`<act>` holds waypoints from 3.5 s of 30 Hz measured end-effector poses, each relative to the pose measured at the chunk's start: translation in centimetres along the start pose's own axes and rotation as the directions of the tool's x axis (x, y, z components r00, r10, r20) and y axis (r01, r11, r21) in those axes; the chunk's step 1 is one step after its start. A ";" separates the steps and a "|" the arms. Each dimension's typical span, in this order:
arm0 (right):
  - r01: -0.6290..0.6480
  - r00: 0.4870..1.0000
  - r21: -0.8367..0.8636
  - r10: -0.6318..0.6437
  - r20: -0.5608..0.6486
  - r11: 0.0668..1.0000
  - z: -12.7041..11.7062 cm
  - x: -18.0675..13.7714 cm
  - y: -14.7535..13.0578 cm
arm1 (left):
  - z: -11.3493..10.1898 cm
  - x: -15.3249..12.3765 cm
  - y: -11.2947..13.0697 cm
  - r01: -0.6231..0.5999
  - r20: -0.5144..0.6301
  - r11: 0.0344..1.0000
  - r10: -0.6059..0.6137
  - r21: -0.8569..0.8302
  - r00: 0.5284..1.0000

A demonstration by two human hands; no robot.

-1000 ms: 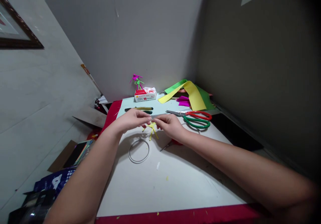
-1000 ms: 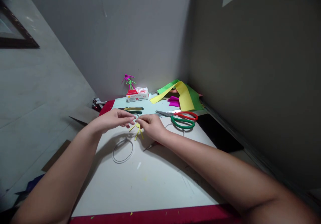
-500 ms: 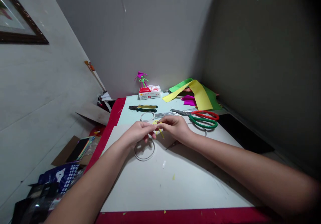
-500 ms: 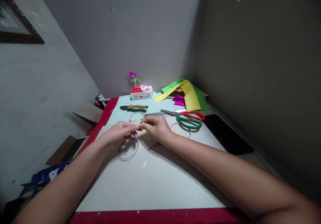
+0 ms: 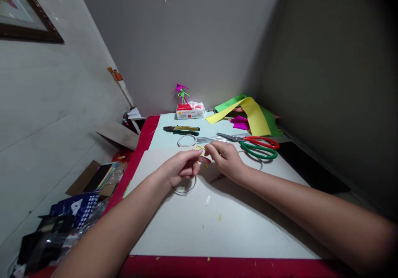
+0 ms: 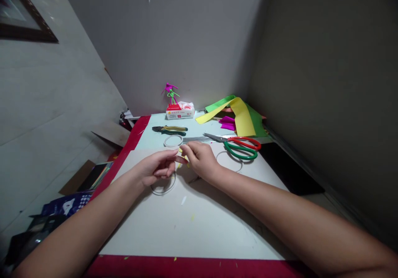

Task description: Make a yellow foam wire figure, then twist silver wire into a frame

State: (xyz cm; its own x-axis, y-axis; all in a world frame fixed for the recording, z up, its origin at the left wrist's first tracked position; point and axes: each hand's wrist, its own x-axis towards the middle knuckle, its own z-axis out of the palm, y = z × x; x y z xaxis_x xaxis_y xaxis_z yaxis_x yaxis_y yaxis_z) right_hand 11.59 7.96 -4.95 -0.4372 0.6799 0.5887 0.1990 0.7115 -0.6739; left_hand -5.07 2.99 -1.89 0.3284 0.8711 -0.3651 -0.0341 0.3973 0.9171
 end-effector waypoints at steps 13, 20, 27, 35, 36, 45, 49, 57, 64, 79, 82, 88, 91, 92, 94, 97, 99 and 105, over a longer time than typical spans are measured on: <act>0.133 0.991 -0.065 -0.135 -0.023 0.989 0.0 -0.3 -0.5 | 0.3 -0.5 0.0 -0.054 -0.080 0.998 0.055 0.016 0.995; 0.215 0.976 -0.125 -0.219 -0.018 0.969 -0.2 -0.3 -0.4 | 0.4 -0.7 0.2 -0.052 -0.118 0.998 0.055 0.024 0.992; 0.245 0.969 -0.097 -0.248 -0.012 0.965 -0.2 -0.4 -0.8 | -0.1 -0.6 0.3 -0.082 -0.130 0.997 0.081 -0.007 0.988; 0.170 0.985 0.032 -0.171 0.002 0.985 -0.7 -0.1 -1.7 | -0.1 -0.9 0.9 -0.107 -0.150 0.994 0.101 -0.033 0.983; 0.158 0.987 0.039 -0.158 -0.006 0.987 -0.8 -0.1 -1.9 | 0.0 -0.9 0.9 -0.109 -0.149 0.993 0.102 -0.038 0.984; 0.098 0.995 0.071 -0.100 0.025 0.993 -2.8 -1.8 -2.3 | 1.4 -1.1 0.2 0.014 -0.034 0.999 -0.015 -0.036 0.999; 0.180 0.978 -0.010 -0.177 0.109 0.984 -3.8 -3.2 -2.5 | 2.7 -1.3 -0.2 0.074 0.014 0.997 -0.074 -0.005 0.997; -0.126 0.976 0.141 0.097 0.197 0.982 -4.6 -4.4 -3.6 | 4.4 -2.0 -0.5 0.076 -0.017 0.997 -0.076 0.027 0.997; -0.420 0.894 0.179 0.372 0.250 0.889 -4.6 -4.3 -3.3 | 3.9 -1.3 -1.6 0.035 -0.005 0.997 -0.035 0.063 0.999; -0.277 0.936 0.050 0.258 0.241 0.959 -3.9 -4.6 -2.2 | 4.3 -0.8 -2.9 0.025 -0.107 0.997 -0.017 0.077 0.994; -0.257 0.940 0.051 0.238 0.244 0.965 -4.0 -4.6 -2.3 | 4.3 -0.7 -3.0 0.048 -0.152 0.997 -0.039 0.058 0.988; -0.390 0.894 0.134 0.340 0.290 0.911 -4.1 -4.6 -2.3 | 4.4 -0.8 -2.7 0.089 -0.197 0.995 -0.080 0.038 0.977; -0.482 0.849 0.208 0.396 0.349 0.851 -4.0 -4.6 -1.8 | 4.3 -0.9 -2.6 0.093 -0.192 0.995 -0.085 0.031 0.978; -0.502 0.839 0.232 0.404 0.365 0.833 -4.0 -4.7 -1.7 | 4.3 -0.9 -2.6 0.088 -0.184 0.996 -0.082 0.028 0.979; -0.519 0.835 0.287 0.406 0.371 0.805 -3.9 -4.7 -1.5 | 4.3 -0.9 -2.6 0.080 -0.170 0.997 -0.076 0.019 0.982; -0.484 0.861 0.318 0.380 0.337 0.815 -4.0 -4.6 -1.6 | 4.4 -0.8 -2.6 0.068 -0.154 0.998 -0.067 0.005 0.986; -0.425 0.891 0.272 0.345 0.295 0.864 -4.1 -4.5 -1.8 | 4.4 -0.7 -2.6 0.061 -0.141 0.998 -0.059 0.010 0.988; -0.564 0.822 0.348 0.469 0.323 0.749 -4.2 -4.4 -1.8 | 4.7 -0.6 -3.1 0.063 -0.201 0.995 -0.046 0.081 0.978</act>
State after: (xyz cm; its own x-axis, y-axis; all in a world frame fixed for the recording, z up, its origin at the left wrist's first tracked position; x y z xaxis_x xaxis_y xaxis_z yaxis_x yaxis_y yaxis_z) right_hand 16.80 4.46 -4.46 -0.5490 0.8355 0.0238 0.0900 0.0874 -0.9921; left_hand -0.77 -0.16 -3.76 0.1331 0.8922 -0.4315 0.0629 0.4269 0.9021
